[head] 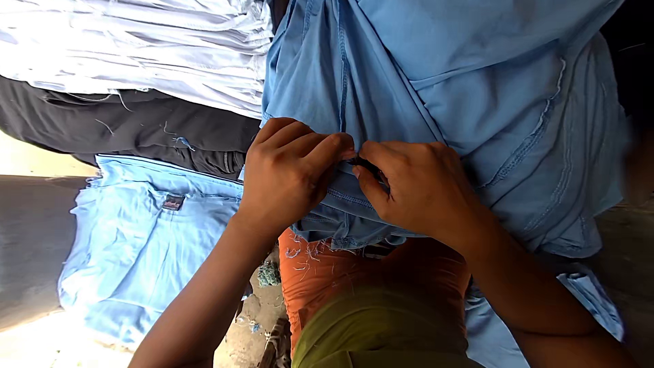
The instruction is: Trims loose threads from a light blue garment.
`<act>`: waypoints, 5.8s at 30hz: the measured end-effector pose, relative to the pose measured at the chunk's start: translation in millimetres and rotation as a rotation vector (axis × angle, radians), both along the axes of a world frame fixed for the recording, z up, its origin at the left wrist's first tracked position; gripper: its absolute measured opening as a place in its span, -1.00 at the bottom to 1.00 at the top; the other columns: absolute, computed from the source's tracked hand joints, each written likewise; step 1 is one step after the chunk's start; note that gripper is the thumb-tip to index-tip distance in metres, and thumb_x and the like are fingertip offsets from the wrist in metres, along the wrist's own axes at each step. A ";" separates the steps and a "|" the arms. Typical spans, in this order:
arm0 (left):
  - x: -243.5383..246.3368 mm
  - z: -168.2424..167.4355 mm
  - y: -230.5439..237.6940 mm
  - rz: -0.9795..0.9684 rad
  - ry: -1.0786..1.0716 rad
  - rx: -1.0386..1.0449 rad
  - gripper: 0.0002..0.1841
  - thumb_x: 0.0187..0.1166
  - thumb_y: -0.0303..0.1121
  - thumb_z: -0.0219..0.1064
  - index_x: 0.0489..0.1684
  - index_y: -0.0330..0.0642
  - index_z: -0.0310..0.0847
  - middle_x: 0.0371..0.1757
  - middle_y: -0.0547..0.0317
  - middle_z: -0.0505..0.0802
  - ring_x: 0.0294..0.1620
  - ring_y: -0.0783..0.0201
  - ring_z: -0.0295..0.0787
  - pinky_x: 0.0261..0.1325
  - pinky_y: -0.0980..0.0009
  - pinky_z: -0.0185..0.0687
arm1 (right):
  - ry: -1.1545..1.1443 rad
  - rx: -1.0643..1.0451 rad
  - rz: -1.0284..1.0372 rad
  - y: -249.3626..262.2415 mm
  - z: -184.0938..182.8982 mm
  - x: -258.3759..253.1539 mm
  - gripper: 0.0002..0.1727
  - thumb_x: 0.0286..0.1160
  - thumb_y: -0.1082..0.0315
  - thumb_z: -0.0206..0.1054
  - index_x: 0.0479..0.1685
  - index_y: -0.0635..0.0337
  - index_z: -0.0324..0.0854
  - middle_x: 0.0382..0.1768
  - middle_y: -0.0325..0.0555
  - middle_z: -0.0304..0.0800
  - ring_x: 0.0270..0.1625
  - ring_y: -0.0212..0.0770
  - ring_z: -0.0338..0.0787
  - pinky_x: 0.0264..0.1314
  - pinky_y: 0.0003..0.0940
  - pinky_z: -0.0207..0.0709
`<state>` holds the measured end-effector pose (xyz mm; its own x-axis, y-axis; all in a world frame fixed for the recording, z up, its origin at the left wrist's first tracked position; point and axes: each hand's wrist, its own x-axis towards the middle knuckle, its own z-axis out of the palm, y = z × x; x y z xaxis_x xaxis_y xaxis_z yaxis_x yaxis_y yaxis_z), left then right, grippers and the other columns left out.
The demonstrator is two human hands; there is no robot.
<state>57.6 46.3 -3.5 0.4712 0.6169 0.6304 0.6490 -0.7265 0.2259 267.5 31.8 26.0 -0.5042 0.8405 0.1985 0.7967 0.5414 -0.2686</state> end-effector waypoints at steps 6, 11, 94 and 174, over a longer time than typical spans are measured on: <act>-9.2 3.3 -2.7 -0.025 -0.060 -0.177 -0.77 0.75 -0.34 0.25 -0.03 -0.21 0.85 -0.16 0.01 0.94 -0.01 0.08 0.83 0.19 0.23 0.54 | 0.129 -0.099 -0.005 -2.4 9.3 13.2 -0.70 0.67 0.12 0.12 -0.25 0.03 0.71 -0.55 -0.32 0.52 -0.58 -0.37 0.49 -0.63 -0.40 0.19; -11.2 -1.5 -2.3 -0.030 -0.045 -0.180 -0.81 0.68 -0.43 0.30 -0.07 -0.21 0.89 -0.08 -0.04 0.92 -0.02 0.05 0.80 0.07 0.31 0.59 | 0.356 -0.078 0.015 0.8 11.5 11.6 -0.70 0.75 0.23 0.09 -0.04 0.20 0.69 -0.41 -0.27 0.61 -0.44 -0.47 0.54 -0.52 -0.53 0.33; 4.5 10.4 24.5 0.133 -0.004 -0.225 -0.76 0.79 -0.28 0.10 -0.08 -0.19 0.66 -0.41 0.08 0.82 -0.38 0.10 0.81 -0.38 0.19 0.53 | -0.025 0.134 -0.119 22.7 -5.1 -19.5 -0.73 0.68 0.25 0.12 -0.23 0.16 0.69 -0.62 -0.14 0.50 -0.64 -0.10 0.57 -0.71 -0.23 0.19; 38.4 0.6 -15.1 0.147 -0.400 -0.138 -0.44 0.24 -0.66 0.44 0.37 -0.32 0.65 0.37 -0.26 0.71 0.22 -0.02 0.75 0.23 0.20 0.72 | 0.516 0.567 -0.290 13.7 64.1 101.4 -0.68 0.82 0.32 0.14 0.27 0.26 0.72 -0.04 0.00 0.73 -0.06 -0.35 0.71 0.03 -0.49 0.57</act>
<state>95.9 31.2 -2.9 0.1083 0.7502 0.6522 0.5851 -0.5785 0.5683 368.9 45.6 90.1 -0.0112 0.6254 0.7802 0.7770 0.4966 -0.3869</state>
